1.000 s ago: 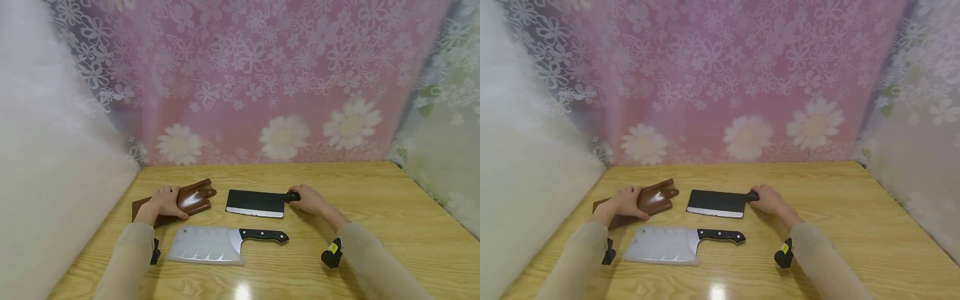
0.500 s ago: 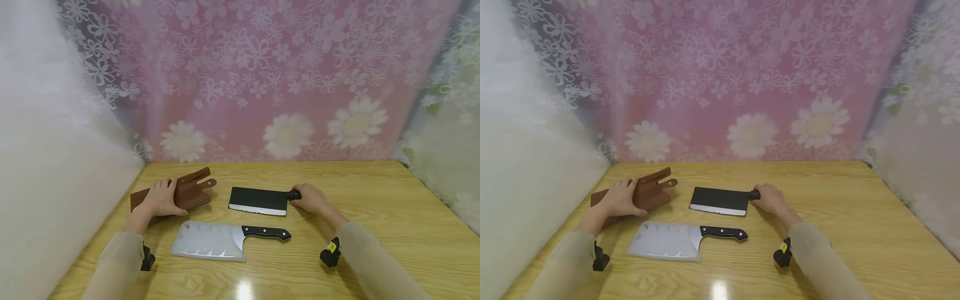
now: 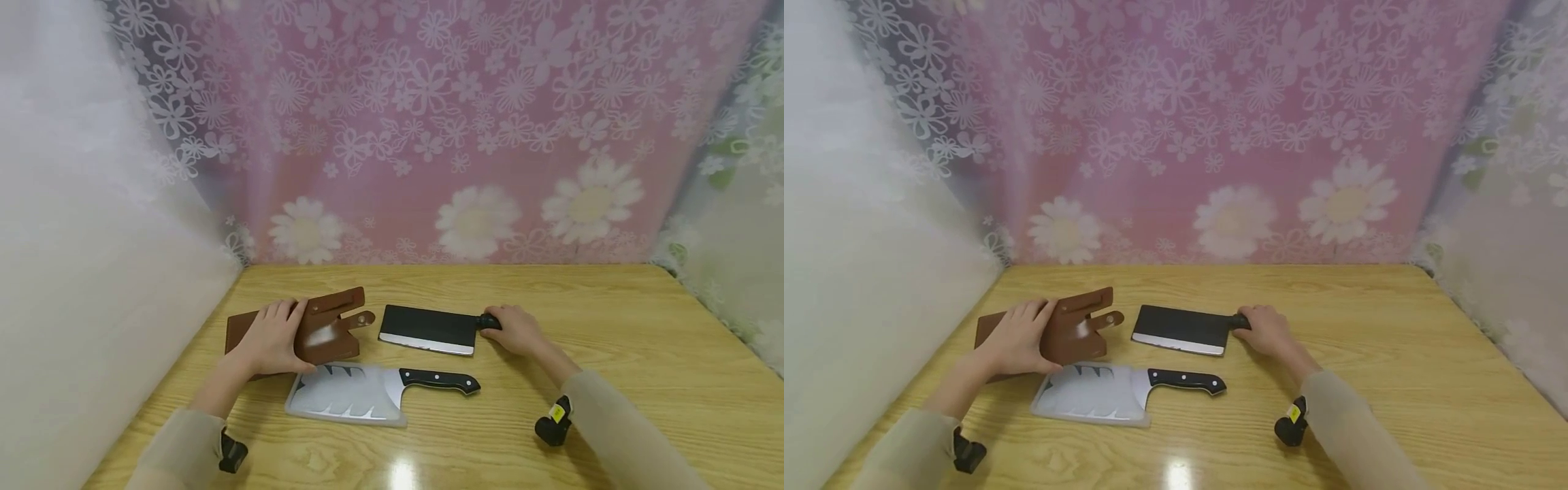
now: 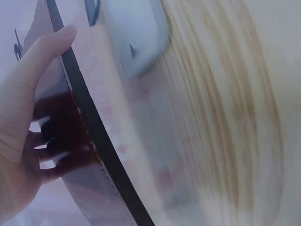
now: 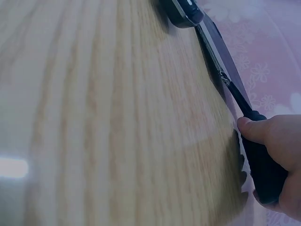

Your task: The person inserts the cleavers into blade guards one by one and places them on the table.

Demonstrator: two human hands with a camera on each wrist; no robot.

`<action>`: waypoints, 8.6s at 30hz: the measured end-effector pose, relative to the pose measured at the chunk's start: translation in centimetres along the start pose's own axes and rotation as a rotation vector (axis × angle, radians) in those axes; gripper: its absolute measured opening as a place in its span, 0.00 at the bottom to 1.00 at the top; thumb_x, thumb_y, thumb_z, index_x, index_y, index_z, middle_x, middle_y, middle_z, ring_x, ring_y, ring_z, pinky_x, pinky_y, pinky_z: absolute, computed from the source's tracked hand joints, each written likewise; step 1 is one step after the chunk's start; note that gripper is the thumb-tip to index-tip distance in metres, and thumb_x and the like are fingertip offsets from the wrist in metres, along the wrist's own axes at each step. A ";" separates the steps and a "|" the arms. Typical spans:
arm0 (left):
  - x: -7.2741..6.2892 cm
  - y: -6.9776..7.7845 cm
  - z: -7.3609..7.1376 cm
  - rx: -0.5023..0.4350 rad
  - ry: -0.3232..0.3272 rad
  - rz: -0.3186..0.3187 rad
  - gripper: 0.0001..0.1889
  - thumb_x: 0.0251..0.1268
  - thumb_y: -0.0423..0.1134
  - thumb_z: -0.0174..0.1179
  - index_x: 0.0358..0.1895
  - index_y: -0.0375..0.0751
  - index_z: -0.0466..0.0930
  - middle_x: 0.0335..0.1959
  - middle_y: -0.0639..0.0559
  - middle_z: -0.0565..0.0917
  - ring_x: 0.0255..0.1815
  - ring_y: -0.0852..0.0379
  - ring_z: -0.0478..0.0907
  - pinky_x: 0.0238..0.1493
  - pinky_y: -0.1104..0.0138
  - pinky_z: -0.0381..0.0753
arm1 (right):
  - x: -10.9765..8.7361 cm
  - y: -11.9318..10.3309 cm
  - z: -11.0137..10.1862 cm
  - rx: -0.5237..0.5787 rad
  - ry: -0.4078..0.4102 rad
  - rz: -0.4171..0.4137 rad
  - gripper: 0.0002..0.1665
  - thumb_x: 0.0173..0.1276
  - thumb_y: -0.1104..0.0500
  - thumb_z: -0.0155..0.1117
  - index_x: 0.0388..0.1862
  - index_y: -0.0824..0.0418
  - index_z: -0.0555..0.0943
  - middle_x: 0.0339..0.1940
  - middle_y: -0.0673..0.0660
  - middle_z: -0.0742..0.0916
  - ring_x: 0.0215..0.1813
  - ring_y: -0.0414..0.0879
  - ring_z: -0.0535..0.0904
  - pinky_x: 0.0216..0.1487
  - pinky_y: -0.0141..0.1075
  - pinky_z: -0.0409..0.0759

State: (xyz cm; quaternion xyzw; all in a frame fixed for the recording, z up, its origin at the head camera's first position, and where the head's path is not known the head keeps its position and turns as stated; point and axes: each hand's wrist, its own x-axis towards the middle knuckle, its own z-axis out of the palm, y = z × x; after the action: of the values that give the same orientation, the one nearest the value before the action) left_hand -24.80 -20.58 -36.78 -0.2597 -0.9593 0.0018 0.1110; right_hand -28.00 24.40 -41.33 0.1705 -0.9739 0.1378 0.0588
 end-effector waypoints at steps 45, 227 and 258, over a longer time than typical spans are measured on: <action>2.9 6.1 -0.5 0.134 0.126 0.188 0.65 0.25 0.75 0.64 0.69 0.35 0.56 0.60 0.35 0.65 0.60 0.40 0.62 0.57 0.45 0.59 | -5.6 -2.7 -5.8 -0.061 0.357 -0.182 0.24 0.49 0.57 0.74 0.44 0.64 0.80 0.37 0.62 0.83 0.38 0.58 0.76 0.35 0.50 0.74; 10.4 7.4 2.1 0.042 -0.021 0.212 0.60 0.33 0.73 0.63 0.71 0.40 0.55 0.63 0.38 0.65 0.63 0.42 0.61 0.63 0.49 0.57 | 3.7 -4.0 -1.6 1.054 -0.081 0.228 0.27 0.68 0.59 0.57 0.60 0.76 0.69 0.43 0.63 0.81 0.44 0.56 0.79 0.50 0.47 0.76; 11.4 6.2 4.5 -0.003 -0.341 0.090 0.60 0.36 0.74 0.62 0.73 0.44 0.49 0.67 0.43 0.62 0.66 0.43 0.59 0.64 0.47 0.54 | 6.2 -5.1 1.2 0.810 -0.187 0.326 0.24 0.68 0.60 0.56 0.55 0.78 0.71 0.42 0.66 0.81 0.37 0.52 0.80 0.37 0.39 0.80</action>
State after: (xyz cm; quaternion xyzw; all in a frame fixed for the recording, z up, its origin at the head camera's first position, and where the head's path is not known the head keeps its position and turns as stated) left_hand -32.28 -9.30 -39.16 -0.2986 -0.9516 0.0494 -0.0537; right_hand -32.14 17.50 -40.26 0.0357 -0.8566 0.4996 -0.1237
